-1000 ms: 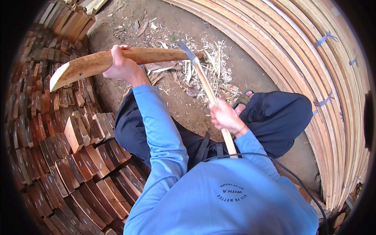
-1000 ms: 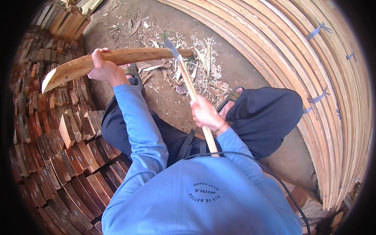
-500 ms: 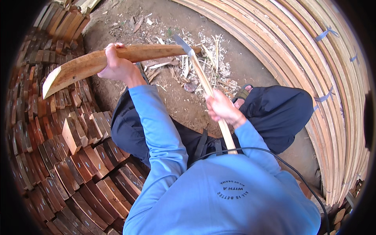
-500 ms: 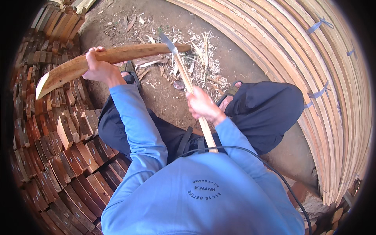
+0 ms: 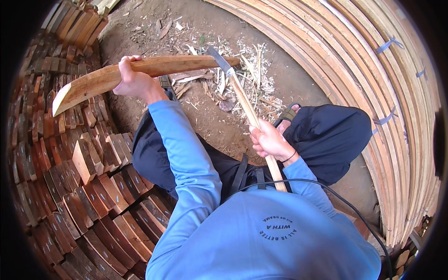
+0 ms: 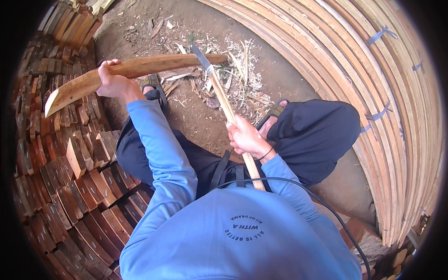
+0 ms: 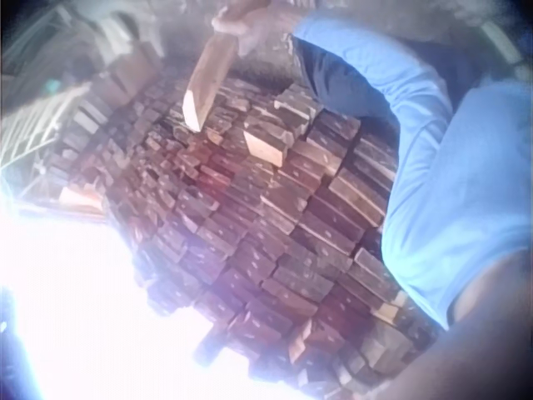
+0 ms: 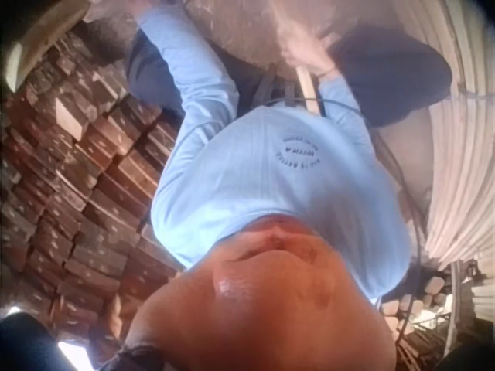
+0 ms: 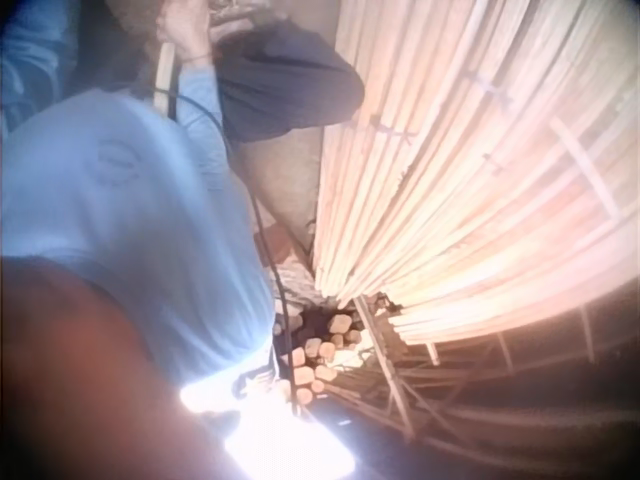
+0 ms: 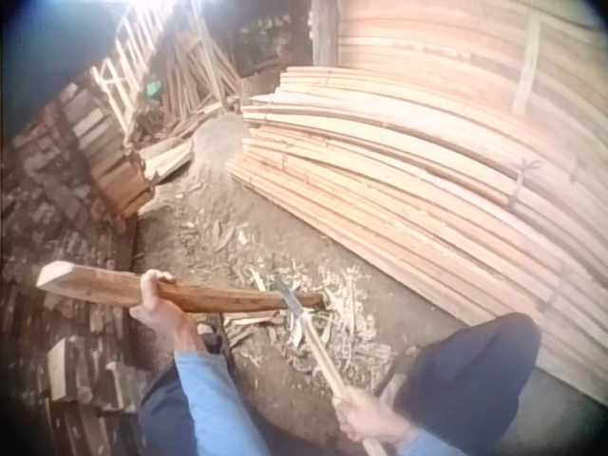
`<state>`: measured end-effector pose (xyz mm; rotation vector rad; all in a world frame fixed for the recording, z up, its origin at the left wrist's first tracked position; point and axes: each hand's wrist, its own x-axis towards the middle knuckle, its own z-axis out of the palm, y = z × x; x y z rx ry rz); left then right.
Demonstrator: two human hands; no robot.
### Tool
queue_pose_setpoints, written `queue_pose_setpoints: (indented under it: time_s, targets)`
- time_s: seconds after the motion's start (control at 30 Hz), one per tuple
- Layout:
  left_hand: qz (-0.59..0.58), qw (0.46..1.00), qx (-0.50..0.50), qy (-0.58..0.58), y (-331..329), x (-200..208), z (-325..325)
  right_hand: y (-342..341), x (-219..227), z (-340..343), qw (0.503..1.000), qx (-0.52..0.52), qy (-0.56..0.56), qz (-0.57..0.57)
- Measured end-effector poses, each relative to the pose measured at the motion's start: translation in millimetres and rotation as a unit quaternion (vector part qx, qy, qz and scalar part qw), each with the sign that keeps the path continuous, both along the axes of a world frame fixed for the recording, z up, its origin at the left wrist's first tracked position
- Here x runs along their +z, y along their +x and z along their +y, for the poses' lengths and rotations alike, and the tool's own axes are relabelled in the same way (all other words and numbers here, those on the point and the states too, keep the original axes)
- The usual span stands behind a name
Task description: The person shaves a piece of wood using a blade, removing thin strips of material from the surface.
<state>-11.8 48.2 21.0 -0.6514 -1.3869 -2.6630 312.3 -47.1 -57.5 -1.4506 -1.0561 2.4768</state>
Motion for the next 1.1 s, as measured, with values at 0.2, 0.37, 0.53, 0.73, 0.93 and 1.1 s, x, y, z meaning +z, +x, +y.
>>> queue_pose_setpoints:
  time_s: [0.2, 0.37, 0.53, 0.73, 0.93, 1.1]
  targets:
    - [0.009, 1.000, -0.010, -0.002, 14.6, 0.9, 3.1, -16.9, 1.7, 12.8, 0.998, 0.001, 0.047, -0.047]
    - [-0.004, 1.000, -0.007, -0.001, 21.2, -1.5, -2.9, -9.5, 4.3, 14.2, 1.000, -0.015, 0.000, -0.020]
    - [0.011, 1.000, -0.008, -0.021, -6.3, -4.1, 2.6, -5.8, 4.2, 6.0, 1.000, -0.006, 0.006, -0.001]
    - [0.018, 1.000, -0.010, -0.003, 16.3, -1.7, 5.8, -22.7, -18.6, 29.5, 0.998, -0.016, 0.049, -0.034]
    - [0.015, 1.000, 0.000, 0.013, 2.7, -7.1, -5.5, -19.4, -3.0, 13.2, 0.999, 0.002, 0.033, -0.025]
    - [0.002, 1.000, 0.008, -0.004, -8.7, -3.7, -4.5, -17.8, 0.7, 7.7, 0.998, 0.010, 0.051, -0.026]
